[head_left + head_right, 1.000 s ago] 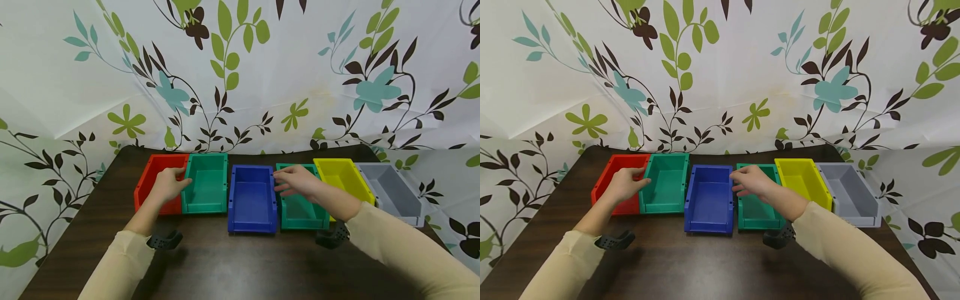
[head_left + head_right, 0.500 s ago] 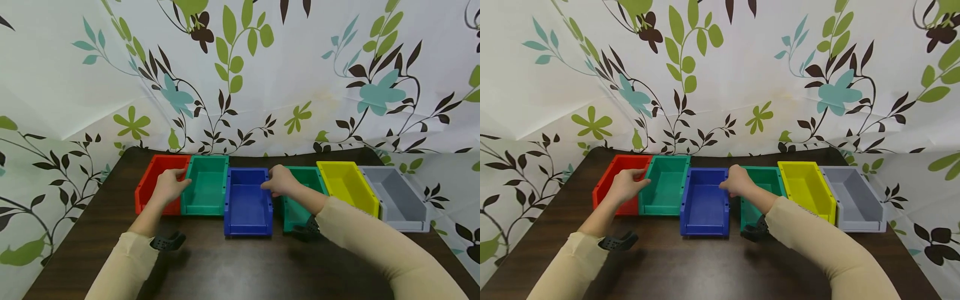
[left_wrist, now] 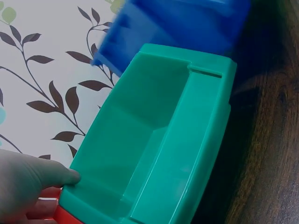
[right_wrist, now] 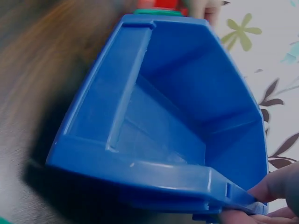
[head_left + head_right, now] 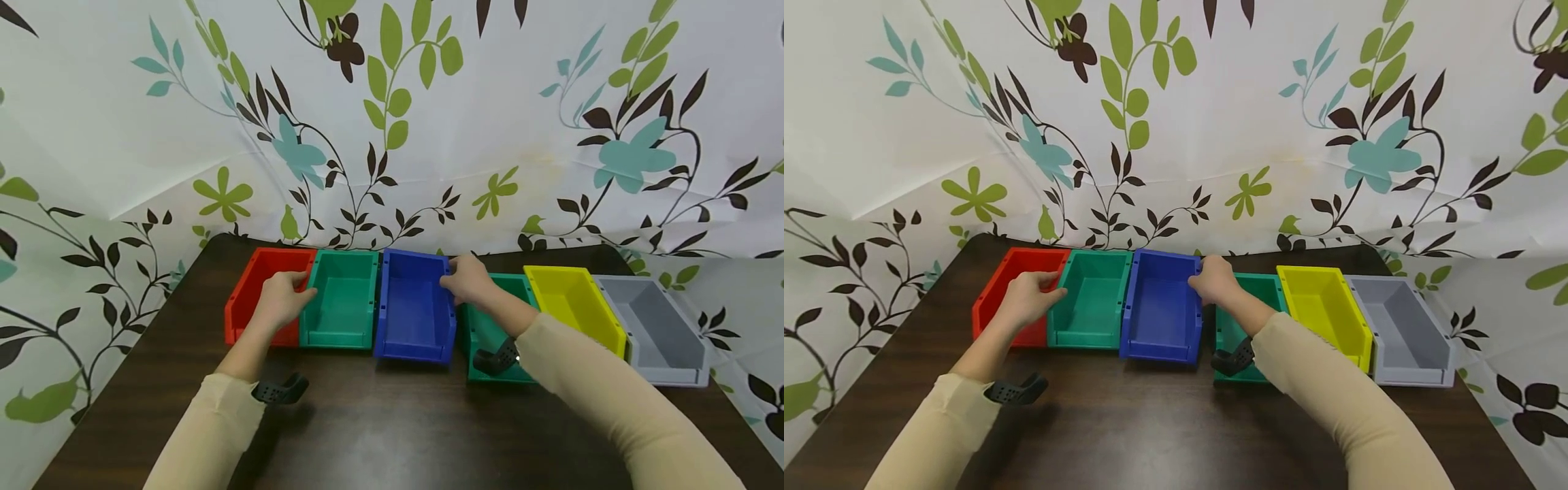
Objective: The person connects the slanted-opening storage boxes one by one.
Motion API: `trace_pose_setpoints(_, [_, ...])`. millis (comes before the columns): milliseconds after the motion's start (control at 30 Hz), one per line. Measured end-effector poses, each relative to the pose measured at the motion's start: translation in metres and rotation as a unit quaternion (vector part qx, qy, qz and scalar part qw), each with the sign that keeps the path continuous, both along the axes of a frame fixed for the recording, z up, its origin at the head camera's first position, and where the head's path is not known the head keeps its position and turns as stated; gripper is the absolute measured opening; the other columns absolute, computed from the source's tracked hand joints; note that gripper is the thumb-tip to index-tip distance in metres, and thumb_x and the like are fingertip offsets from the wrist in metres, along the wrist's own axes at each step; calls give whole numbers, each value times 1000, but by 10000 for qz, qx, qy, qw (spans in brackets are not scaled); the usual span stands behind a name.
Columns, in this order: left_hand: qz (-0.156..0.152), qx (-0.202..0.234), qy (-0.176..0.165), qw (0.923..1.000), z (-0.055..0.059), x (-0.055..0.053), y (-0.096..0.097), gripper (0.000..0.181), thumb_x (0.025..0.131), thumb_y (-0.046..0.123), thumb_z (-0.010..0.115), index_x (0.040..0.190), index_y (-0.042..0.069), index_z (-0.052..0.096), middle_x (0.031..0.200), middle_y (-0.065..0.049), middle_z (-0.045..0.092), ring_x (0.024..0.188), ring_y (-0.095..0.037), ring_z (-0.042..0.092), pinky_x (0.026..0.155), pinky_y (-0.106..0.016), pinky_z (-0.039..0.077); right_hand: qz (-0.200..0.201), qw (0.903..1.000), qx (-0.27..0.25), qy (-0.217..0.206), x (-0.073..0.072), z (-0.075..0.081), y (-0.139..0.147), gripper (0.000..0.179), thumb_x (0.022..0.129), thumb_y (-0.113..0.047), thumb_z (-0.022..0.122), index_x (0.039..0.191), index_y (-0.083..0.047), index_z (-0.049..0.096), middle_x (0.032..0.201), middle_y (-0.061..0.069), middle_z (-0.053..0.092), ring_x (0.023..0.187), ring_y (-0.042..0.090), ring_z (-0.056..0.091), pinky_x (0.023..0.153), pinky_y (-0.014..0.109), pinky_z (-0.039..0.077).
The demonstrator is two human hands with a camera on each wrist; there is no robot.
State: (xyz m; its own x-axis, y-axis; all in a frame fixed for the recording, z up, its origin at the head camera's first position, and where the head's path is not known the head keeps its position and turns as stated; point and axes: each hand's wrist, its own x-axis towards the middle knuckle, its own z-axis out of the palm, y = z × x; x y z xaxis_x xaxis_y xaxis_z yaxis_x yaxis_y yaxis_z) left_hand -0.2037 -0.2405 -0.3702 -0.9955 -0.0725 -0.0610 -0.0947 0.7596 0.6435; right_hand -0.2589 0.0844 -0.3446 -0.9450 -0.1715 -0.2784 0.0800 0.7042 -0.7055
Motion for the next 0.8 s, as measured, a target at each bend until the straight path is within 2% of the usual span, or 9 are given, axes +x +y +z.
trace_pose_setpoints(100, [-14, -24, -6, 10000, 0, 0, 0, 52, 93, 18, 58, 137, -7, 44, 138, -27, 48, 115, -40, 54, 89, -48, 52, -73, 9993, -339, -115, -5, 4, 2, 56, 92, -10, 50, 143, 7, 32, 134, 27, 51, 93, 31, 69, 66, 33, 59])
trace_pose_setpoints(200, [-15, -52, -3, 10000, 0, -1, -1, 52, 93, 18, 58, 137, -7, 44, 138, -27, 47, 111, -39, 56, 86, -45, 54, -103, 9982, -550, -231, -8, 6, 3, 56, 93, -9, 50, 144, 4, 32, 137, 26, 48, 105, 35, 64, 68, 32, 59])
trace_pose_setpoints(400, [7, -87, -27, 10000, 0, -2, 1, 52, 92, 17, 59, 137, -6, 44, 138, -27, 47, 111, -38, 55, 81, -41, 56, -138, 9973, -600, -388, -14, 8, 4, 54, 94, -10, 49, 144, 4, 33, 135, 25, 50, 111, 35, 61, 72, 34, 58])
trace_pose_setpoints(500, [33, -69, -42, 10000, -1, -2, 2, 52, 92, 17, 59, 137, -6, 44, 137, -27, 48, 103, -35, 56, 66, -33, 55, -183, 9974, -574, -389, -17, 10, 4, 55, 94, -10, 48, 144, 6, 31, 136, 26, 49, 113, 36, 60, 74, 35, 58])
trace_pose_setpoints(633, [84, -50, -31, 9999, 0, -1, 2, 53, 92, 17, 60, 137, -5, 45, 135, -27, 50, 92, -30, 56, 52, -24, 45, -222, 9965, -657, -469, -21, 11, 4, 56, 95, -9, 48, 145, 6, 29, 136, 27, 49, 112, 36, 60, 75, 36, 58])
trace_pose_setpoints(800, [88, -24, -52, 9999, 1, -1, 1, 53, 92, 18, 60, 137, -5, 44, 137, -27, 48, 95, -31, 56, 53, -23, 44, -119, 9970, -592, -481, -23, 13, 1, 55, 94, -9, 47, 144, 6, 30, 134, 27, 50, 109, 36, 62, 73, 34, 58])
